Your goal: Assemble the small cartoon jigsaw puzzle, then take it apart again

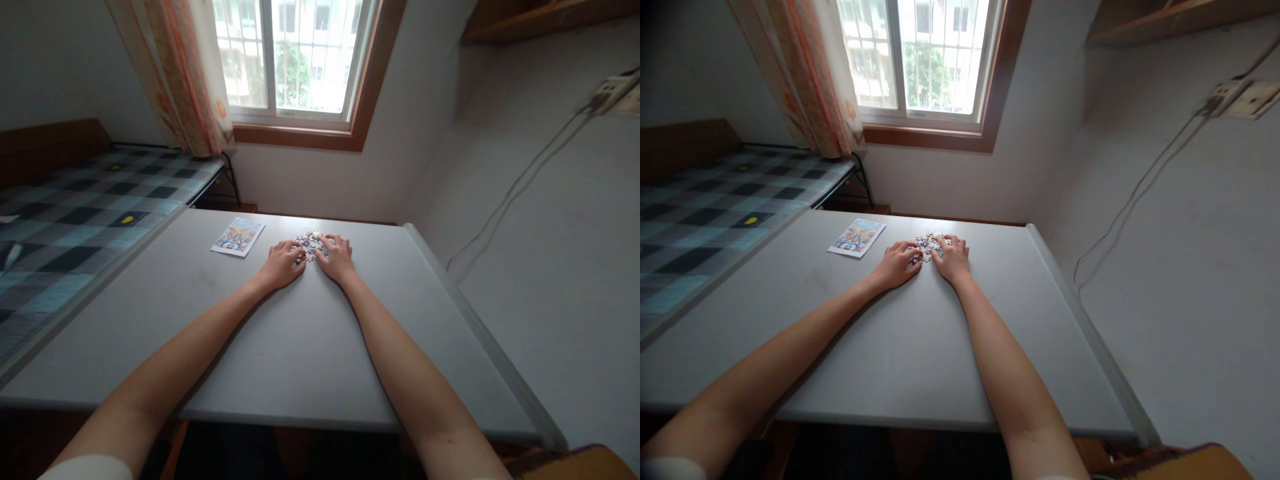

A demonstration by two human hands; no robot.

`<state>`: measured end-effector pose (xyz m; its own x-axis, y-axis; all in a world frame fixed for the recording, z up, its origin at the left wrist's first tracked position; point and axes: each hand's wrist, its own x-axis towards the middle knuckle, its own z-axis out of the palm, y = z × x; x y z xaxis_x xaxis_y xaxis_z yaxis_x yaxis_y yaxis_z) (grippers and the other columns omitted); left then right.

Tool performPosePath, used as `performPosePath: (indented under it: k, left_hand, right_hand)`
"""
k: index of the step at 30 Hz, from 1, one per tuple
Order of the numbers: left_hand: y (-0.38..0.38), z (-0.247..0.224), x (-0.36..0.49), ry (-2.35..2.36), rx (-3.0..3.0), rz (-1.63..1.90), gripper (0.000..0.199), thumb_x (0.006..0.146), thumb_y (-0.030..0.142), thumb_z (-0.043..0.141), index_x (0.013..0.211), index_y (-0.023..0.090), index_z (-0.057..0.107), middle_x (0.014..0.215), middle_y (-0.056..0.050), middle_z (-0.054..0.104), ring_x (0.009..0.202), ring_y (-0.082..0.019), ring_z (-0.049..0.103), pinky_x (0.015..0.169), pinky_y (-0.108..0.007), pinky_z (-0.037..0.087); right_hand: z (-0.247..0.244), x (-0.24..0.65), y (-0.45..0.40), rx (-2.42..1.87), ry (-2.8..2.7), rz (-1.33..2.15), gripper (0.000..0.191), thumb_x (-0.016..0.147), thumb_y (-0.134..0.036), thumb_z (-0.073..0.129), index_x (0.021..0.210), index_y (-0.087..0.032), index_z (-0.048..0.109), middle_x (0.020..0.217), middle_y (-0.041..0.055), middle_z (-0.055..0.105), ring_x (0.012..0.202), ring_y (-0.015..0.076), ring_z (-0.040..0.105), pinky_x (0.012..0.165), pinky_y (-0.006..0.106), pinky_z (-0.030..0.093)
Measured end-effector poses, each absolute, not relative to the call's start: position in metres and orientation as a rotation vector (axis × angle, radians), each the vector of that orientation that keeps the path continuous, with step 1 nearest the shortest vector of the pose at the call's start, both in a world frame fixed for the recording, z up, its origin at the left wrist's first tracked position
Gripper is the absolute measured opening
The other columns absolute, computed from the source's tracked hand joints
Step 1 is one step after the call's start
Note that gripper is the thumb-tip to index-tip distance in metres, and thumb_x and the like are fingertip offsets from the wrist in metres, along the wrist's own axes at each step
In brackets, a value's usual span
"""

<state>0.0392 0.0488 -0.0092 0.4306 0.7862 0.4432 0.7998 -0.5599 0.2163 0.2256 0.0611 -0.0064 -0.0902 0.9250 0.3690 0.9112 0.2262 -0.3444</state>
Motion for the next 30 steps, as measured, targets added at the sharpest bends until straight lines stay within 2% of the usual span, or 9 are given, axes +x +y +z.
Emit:
performPosePath:
  k: [3, 6, 13, 18, 25, 30]
  left_hand:
    - [0.0489, -0.0095, 0.0392, -1.458, -2.635, -0.792, 0.023, 0.088, 0.033, 0.055, 0.107, 0.024, 0.065, 0.123, -0.008, 0.058, 0.118, -0.027, 0.049, 0.096, -0.044, 0.04]
    - [0.0488, -0.0094, 0.039, -1.462, -2.635, -0.782, 0.023, 0.089, 0.033, 0.054, 0.106, 0.023, 0.065, 0.123, -0.009, 0.058, 0.118, -0.027, 0.049, 0.096, -0.044, 0.04]
    - [0.0485, -0.0089, 0.0389, -1.455, -2.637, -0.786, 0.023, 0.089, 0.033, 0.054, 0.108, 0.024, 0.064, 0.121, -0.008, 0.059, 0.117, -0.026, 0.049, 0.097, -0.043, 0.04]
    - [0.0492, -0.0088, 0.0389, -1.463, -2.649, -0.785, 0.024, 0.088, 0.034, 0.055, 0.107, 0.023, 0.064, 0.121, -0.008, 0.059, 0.116, -0.027, 0.049, 0.096, -0.044, 0.041]
    - [0.0505, -0.0112, 0.0382, -1.47, -2.646, -0.791, 0.024, 0.088, 0.034, 0.055, 0.109, 0.025, 0.064, 0.121, -0.008, 0.059, 0.117, -0.027, 0.049, 0.096, -0.044, 0.04]
    - [0.0505, -0.0116, 0.0382, -1.469, -2.643, -0.789, 0.024, 0.088, 0.034, 0.055, 0.108, 0.025, 0.064, 0.12, -0.008, 0.059, 0.117, -0.026, 0.049, 0.096, -0.043, 0.04]
  right_hand:
    - [-0.0048, 0.2239, 0.0598, -1.693, -2.123, 0.011, 0.055, 0.092, -0.049, 0.046, 0.141, -0.026, 0.045, 0.145, 0.0068, 0.045, 0.128, 0.0309, 0.033, 0.102, 0.046, 0.033]
    - [-0.0034, 0.223, 0.059, -1.696, -2.211, 0.005, 0.059, 0.093, -0.052, 0.041, 0.144, -0.024, 0.04, 0.149, 0.0057, 0.041, 0.133, 0.0308, 0.029, 0.106, 0.047, 0.029]
    - [-0.0006, 0.2221, 0.0567, -1.784, -2.136, 0.023, 0.055, 0.095, -0.052, 0.037, 0.139, -0.022, 0.047, 0.145, 0.0061, 0.046, 0.13, 0.0312, 0.033, 0.105, 0.046, 0.031]
    - [0.0011, 0.2217, 0.0562, -1.775, -2.207, 0.023, 0.058, 0.094, -0.055, 0.036, 0.142, -0.025, 0.045, 0.152, 0.0028, 0.038, 0.135, 0.0322, 0.027, 0.108, 0.049, 0.029]
    - [-0.0001, 0.2211, 0.0573, -1.854, -2.137, 0.019, 0.061, 0.095, -0.054, 0.032, 0.143, -0.017, 0.043, 0.149, 0.007, 0.042, 0.135, 0.0319, 0.028, 0.109, 0.047, 0.028]
    - [0.0011, 0.2213, 0.0561, -1.823, -2.19, 0.019, 0.059, 0.094, -0.055, 0.034, 0.144, -0.024, 0.042, 0.152, 0.0032, 0.037, 0.136, 0.0318, 0.026, 0.109, 0.047, 0.027]
